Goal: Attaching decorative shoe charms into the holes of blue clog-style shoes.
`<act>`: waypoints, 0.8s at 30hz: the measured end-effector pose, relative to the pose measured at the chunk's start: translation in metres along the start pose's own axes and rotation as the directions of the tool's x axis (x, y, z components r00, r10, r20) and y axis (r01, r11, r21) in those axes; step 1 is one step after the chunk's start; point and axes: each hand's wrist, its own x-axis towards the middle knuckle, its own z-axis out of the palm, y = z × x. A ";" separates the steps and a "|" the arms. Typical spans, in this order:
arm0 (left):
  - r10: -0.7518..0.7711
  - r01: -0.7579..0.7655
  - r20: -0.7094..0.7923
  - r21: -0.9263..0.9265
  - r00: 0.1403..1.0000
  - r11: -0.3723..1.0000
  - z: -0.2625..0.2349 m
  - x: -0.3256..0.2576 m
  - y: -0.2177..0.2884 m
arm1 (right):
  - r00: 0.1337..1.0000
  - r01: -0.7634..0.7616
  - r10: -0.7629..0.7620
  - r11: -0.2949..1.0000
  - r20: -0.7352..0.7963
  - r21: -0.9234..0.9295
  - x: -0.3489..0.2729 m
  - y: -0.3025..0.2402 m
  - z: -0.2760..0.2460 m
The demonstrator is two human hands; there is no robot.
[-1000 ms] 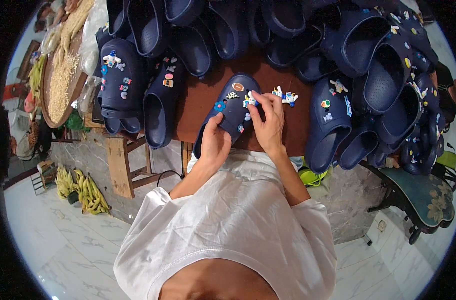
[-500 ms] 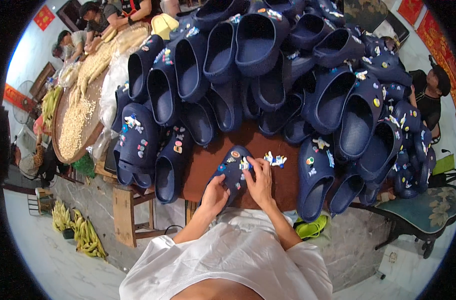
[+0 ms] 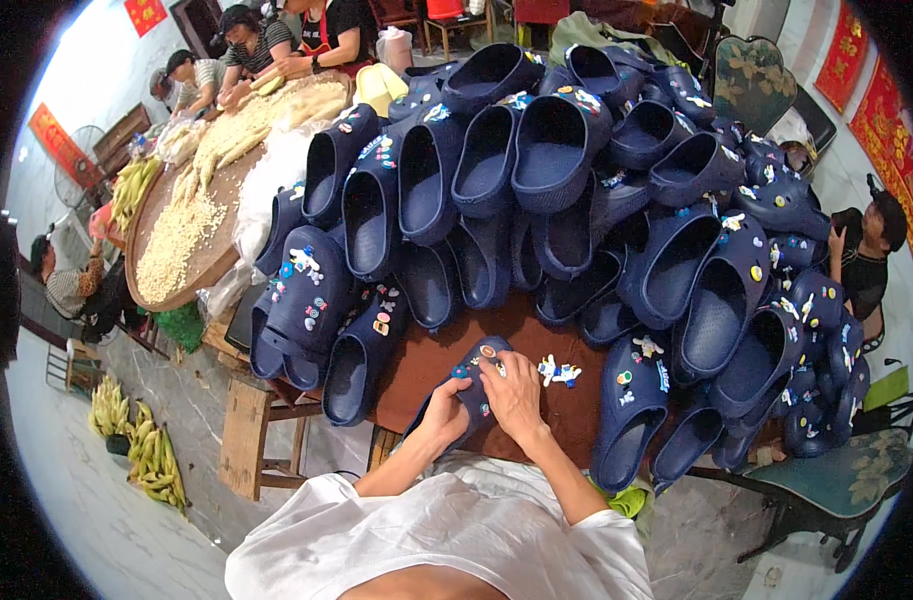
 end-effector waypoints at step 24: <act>0.433 -0.455 0.451 0.885 0.780 -0.101 -0.003 -0.085 0.044 | 0.915 -0.300 0.365 0.900 -0.171 0.315 -0.064 0.008 0.017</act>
